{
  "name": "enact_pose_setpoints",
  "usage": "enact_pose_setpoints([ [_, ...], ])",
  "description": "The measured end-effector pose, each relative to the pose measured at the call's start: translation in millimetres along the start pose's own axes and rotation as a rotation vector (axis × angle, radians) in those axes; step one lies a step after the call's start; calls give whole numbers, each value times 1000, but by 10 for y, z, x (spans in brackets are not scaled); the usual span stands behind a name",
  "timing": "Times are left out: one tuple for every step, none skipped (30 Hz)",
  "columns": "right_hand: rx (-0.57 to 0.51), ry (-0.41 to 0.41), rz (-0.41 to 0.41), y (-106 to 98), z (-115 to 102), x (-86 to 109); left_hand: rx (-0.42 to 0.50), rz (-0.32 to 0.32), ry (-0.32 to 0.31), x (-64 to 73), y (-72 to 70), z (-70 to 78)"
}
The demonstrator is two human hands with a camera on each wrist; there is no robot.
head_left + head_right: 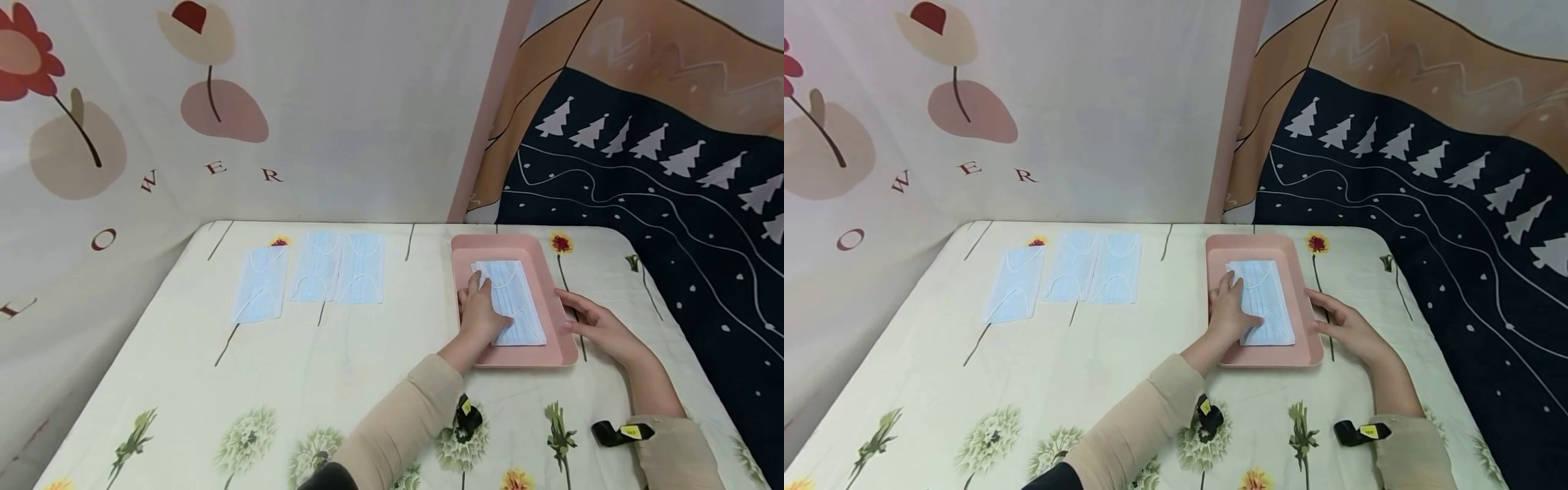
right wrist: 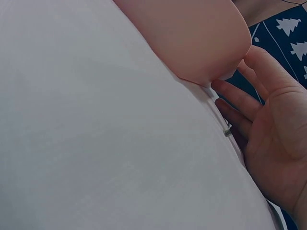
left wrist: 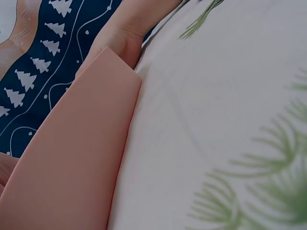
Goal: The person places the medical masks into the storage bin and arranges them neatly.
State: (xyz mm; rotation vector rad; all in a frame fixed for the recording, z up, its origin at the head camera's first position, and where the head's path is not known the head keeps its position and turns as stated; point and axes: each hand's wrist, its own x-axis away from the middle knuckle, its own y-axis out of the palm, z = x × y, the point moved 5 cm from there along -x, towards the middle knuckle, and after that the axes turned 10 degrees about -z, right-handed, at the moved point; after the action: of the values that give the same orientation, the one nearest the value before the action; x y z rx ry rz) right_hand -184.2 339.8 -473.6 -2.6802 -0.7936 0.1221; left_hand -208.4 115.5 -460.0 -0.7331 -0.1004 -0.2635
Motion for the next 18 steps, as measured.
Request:
enact_pose_setpoints([
  [-1, -3, 0, 3, -7, -1, -6, -3, -1, 1, 1, 2],
  [-2, -5, 1, 4, -11, -1, -11, -8, -3, 0, 3, 1],
  [-3, -5, 1, 6, -14, -2, -13, -12, -5, 1, 5, 1],
  [-4, -6, 1, 8, -18, -2, -12, -16, -6, 2, 8, -1],
  [-2, -6, 1, 10, -21, -1, -14, -17, -9, 3, 8, -1],
  [-2, -6, 0, 11, -21, -2, -17, -19, -12, 2, 12, -5],
  [-4, -3, 1, 11, -16, -2, -18, -19, -13, 4, 12, -7],
  [-4, 2, 1, 10, -10, -3, -20, -19, -15, 6, 11, -8],
  [-4, 4, 0, 9, -5, -3, -19, -19, -16, 6, 11, -8],
  [-5, 4, -1, 9, -2, -4, -20, -20, -19, 8, 10, -8],
  [-5, 5, -1, 6, 3, -5, -24, -20, -20, 6, 10, -7],
  [-6, 6, -1, 3, 9, -5, -21, -21, -20, 7, 11, -6],
  [-7, 7, -1, 1, 14, -5, -19, -23, -21, 7, 10, -4],
  [-8, 7, -1, -1, 17, -4, -19, -24, -23, 6, 10, -4],
  [-10, 6, -2, 0, 19, -4, -17, -25, -23, 5, 11, -5],
  [-10, 7, -3, -2, 18, -2, -11, -25, -24, 3, 11, -3],
  [-10, 9, -2, -4, 19, 0, -10, -26, -22, 0, 11, -3],
  [-9, 11, -2, -5, 20, 2, -4, -27, -23, -1, 11, -4],
])
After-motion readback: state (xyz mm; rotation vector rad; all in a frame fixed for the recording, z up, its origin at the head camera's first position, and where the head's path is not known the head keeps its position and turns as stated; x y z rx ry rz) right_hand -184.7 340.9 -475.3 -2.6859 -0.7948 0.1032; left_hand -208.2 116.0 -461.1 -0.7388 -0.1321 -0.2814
